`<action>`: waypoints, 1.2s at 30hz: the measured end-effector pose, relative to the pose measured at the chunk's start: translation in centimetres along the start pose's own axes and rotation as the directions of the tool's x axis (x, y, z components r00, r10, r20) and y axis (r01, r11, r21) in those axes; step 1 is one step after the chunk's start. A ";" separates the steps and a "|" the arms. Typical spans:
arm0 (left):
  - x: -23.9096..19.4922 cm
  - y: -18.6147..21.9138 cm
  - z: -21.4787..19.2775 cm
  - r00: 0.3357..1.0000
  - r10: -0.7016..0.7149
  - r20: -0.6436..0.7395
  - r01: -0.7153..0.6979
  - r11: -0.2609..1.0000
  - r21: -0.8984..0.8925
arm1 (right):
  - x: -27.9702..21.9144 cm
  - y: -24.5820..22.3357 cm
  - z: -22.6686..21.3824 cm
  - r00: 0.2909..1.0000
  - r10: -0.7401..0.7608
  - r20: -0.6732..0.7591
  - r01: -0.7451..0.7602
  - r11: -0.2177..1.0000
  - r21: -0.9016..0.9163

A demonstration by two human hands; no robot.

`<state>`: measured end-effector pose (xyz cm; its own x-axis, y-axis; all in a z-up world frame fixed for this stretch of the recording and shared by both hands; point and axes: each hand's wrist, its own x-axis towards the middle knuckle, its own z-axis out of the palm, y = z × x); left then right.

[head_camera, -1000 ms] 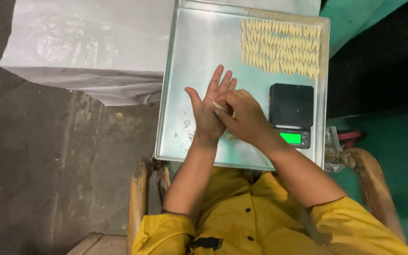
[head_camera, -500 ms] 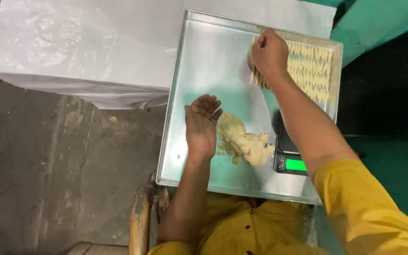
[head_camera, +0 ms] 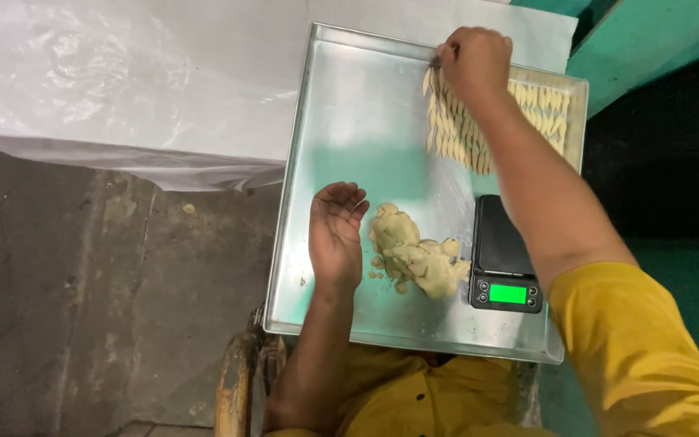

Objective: The person portions dough from a large mass on a metal tray, weighs small pieces on a digital scale, and rolls them into uniform shapes by hand. The shaped dough pieces are placed in rows on the tray.

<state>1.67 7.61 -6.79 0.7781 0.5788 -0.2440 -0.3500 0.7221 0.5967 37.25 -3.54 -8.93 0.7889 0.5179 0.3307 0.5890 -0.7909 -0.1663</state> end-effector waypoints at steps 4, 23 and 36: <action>-0.1 0.1 0.4 1.000 0.012 0.004 -0.012 1.000 0.006 | -0.6 -0.5 -2.0 0.983 -0.056 0.174 0.007 0.962 0.273; -0.3 -0.5 0.1 1.000 0.004 -0.029 -0.001 0.996 0.090 | -3.7 -0.4 1.7 0.924 -0.364 0.118 0.363 0.931 0.030; 0.4 -2.3 -1.9 0.997 0.045 0.060 -0.047 0.998 0.031 | -6.1 -1.2 -0.3 0.859 -0.509 0.058 0.510 0.860 -0.015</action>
<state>1.79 6.95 -9.72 0.7915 0.5869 -0.1705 -0.3698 0.6820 0.6310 31.72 -5.83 -10.46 0.3883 0.8661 0.3148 0.9063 -0.4207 0.0397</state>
